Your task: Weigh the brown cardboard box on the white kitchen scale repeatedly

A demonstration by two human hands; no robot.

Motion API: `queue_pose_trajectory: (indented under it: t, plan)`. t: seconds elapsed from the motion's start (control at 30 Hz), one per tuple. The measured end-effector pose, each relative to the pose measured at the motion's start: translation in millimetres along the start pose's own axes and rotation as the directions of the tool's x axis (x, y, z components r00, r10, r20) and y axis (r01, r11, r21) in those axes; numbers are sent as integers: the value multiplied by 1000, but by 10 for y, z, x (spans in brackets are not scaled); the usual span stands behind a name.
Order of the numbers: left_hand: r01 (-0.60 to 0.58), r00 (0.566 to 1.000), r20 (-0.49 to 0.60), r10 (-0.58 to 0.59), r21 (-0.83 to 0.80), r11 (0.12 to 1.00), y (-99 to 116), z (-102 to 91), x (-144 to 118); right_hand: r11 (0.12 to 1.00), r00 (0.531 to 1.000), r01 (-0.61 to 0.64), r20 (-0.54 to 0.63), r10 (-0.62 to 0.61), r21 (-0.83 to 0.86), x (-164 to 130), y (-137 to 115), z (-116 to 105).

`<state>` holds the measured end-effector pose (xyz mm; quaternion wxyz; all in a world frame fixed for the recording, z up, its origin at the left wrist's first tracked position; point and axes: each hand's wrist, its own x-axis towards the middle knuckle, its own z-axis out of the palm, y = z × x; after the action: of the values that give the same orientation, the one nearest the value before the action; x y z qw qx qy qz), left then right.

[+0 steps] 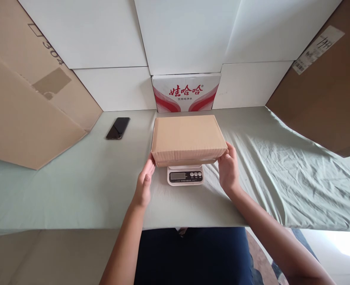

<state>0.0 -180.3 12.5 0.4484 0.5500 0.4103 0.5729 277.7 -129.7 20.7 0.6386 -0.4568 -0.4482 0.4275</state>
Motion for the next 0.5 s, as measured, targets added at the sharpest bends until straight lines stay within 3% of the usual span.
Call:
queue_pose_trajectory:
  t: [0.33, 0.5]
  plan:
    - [1, 1000, -2, -1, 38, 999, -8, -11, 0, 998, 997, 59, 52, -57, -37, -1, 103, -6]
    - [10, 1000, 17, -10, 29, 1000, -21, -10, -1, 996, 992, 82, 98, -78, -39, -86, 22, 30]
